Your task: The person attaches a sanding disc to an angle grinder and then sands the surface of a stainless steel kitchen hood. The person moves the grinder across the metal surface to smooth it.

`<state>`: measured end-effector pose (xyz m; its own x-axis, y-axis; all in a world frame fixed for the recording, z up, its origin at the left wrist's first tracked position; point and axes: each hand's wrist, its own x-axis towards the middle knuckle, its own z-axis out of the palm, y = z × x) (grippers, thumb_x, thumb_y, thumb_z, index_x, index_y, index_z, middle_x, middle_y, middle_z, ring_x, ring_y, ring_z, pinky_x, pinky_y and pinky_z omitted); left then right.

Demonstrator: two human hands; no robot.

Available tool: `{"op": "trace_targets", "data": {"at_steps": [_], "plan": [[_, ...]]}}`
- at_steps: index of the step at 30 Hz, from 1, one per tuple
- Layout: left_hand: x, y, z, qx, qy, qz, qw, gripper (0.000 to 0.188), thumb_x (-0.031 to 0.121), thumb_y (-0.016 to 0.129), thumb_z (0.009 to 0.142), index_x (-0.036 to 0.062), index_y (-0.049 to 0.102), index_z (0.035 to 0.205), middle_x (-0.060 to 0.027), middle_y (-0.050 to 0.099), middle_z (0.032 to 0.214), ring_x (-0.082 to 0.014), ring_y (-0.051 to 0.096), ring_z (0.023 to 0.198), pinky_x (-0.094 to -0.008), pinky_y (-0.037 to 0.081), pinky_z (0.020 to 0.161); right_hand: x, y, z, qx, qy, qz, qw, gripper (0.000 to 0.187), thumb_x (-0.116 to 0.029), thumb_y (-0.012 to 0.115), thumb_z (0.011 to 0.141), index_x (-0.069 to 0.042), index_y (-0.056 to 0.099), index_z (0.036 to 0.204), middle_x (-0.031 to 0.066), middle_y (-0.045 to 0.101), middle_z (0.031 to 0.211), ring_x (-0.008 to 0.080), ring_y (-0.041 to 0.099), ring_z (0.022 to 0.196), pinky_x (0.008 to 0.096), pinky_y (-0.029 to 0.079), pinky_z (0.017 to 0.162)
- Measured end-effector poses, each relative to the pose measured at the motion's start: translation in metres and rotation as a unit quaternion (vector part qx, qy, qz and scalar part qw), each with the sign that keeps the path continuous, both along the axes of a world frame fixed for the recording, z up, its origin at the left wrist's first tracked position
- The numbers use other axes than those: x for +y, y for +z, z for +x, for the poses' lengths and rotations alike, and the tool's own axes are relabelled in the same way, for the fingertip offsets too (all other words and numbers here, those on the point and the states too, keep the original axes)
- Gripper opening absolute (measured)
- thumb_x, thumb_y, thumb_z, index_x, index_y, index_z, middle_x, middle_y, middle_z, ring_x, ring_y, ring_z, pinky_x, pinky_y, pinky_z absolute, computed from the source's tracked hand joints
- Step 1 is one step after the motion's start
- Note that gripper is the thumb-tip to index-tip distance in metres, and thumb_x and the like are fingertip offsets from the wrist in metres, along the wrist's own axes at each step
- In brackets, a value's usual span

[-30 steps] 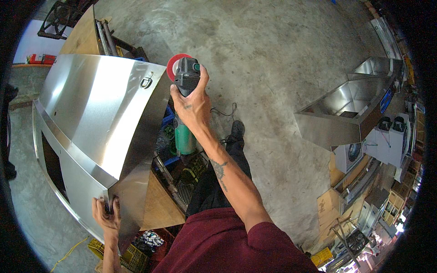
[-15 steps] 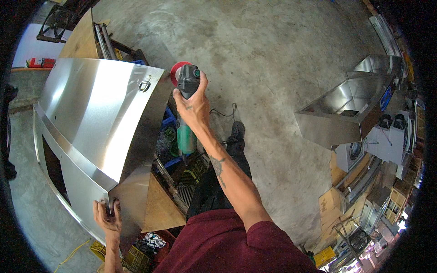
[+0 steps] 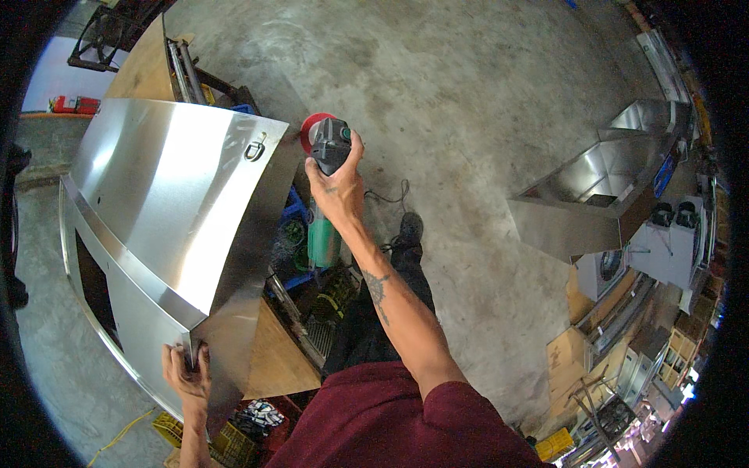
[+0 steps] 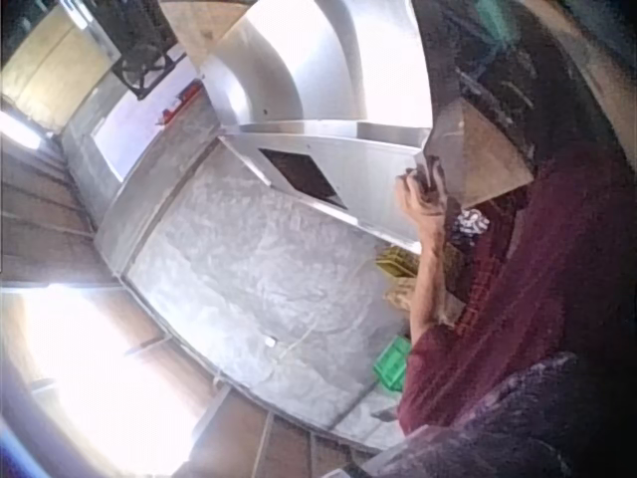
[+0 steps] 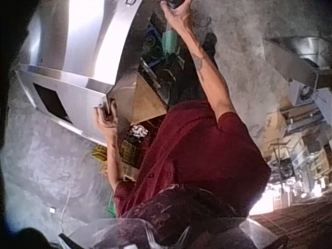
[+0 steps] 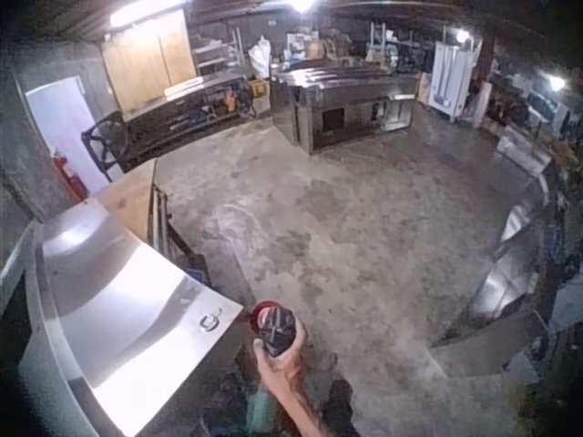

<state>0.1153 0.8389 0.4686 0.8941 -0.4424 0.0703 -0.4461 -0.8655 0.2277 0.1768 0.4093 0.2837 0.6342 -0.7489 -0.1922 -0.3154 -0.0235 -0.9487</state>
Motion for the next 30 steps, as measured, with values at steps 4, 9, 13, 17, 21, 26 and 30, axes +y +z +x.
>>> {"op": "trace_targets", "data": {"at_steps": [4,9,13,17,21,26,30], "plan": [[0.0,-0.001,0.0,0.006,-0.003,-0.009,1.0,0.037,0.007,0.094,0.082,0.0027,0.059,0.096,-0.0162,0.051,0.089,-0.0383,0.055,0.079,-0.0469,0.045,0.071,-0.009,-0.022,-0.002,0.065,0.004,0.04,0.997,0.104,-0.041,0.087,0.094,-0.01,0.024,0.171,0.029,0.068,0.141,0.0383,0.075,0.12,0.0528,0.059,0.102],[-0.001,-0.003,0.0,0.004,0.002,-0.018,1.0,0.037,0.005,0.093,0.082,0.0023,0.058,0.095,-0.0163,0.049,0.088,-0.0378,0.054,0.077,-0.0465,0.045,0.069,-0.007,-0.042,-0.01,0.046,-0.036,0.068,0.996,0.103,-0.039,0.087,0.096,-0.01,0.024,0.173,0.0247,0.067,0.143,0.0344,0.072,0.123,0.0483,0.058,0.104],[0.0,-0.003,-0.001,0.002,0.005,-0.017,1.0,0.037,0.005,0.092,0.083,0.0022,0.058,0.095,-0.0167,0.049,0.088,-0.0381,0.054,0.076,-0.0465,0.044,0.068,-0.009,-0.04,-0.011,0.003,-0.024,0.096,0.995,0.102,-0.04,0.085,0.098,-0.01,0.022,0.173,0.0281,0.069,0.141,0.0392,0.074,0.12,0.0504,0.059,0.102],[-0.002,-0.003,-0.001,-0.011,-0.004,-0.012,1.0,0.037,0.004,0.092,0.082,0.0019,0.057,0.095,-0.017,0.049,0.088,-0.0386,0.054,0.075,-0.0461,0.044,0.068,-0.009,-0.045,-0.007,0.009,-0.018,0.055,0.998,0.1,-0.04,0.084,0.098,-0.009,0.024,0.171,0.0303,0.071,0.138,0.0424,0.076,0.118,0.0515,0.06,0.101],[-0.001,-0.003,0.0,-0.01,-0.005,-0.011,1.0,0.037,0.003,0.091,0.082,0.0016,0.057,0.095,-0.0171,0.049,0.088,-0.038,0.054,0.075,-0.046,0.043,0.067,-0.01,-0.047,-0.004,-0.003,-0.009,0.061,0.998,0.1,-0.039,0.085,0.098,-0.008,0.024,0.171,0.0304,0.071,0.138,0.0421,0.077,0.118,0.051,0.061,0.101],[0.0,-0.003,0.0,-0.013,-0.01,-0.01,1.0,0.037,0.002,0.092,0.082,0.0017,0.057,0.094,-0.0167,0.049,0.087,-0.0368,0.054,0.075,-0.046,0.043,0.067,-0.007,-0.041,-0.003,-0.045,-0.012,0.061,0.997,0.098,-0.035,0.085,0.099,-0.008,0.023,0.17,0.0309,0.071,0.138,0.0419,0.076,0.119,0.0503,0.061,0.101],[-0.004,0.0,-0.001,-0.005,-0.007,-0.013,1.0,0.038,0.002,0.092,0.081,0.0018,0.056,0.094,-0.0166,0.049,0.088,-0.0366,0.054,0.075,-0.0459,0.044,0.068,-0.003,-0.024,-0.004,-0.076,-0.005,0.062,0.995,0.096,-0.033,0.085,0.1,-0.008,0.024,0.17,0.0295,0.069,0.138,0.0391,0.075,0.12,0.0491,0.062,0.1]]}}
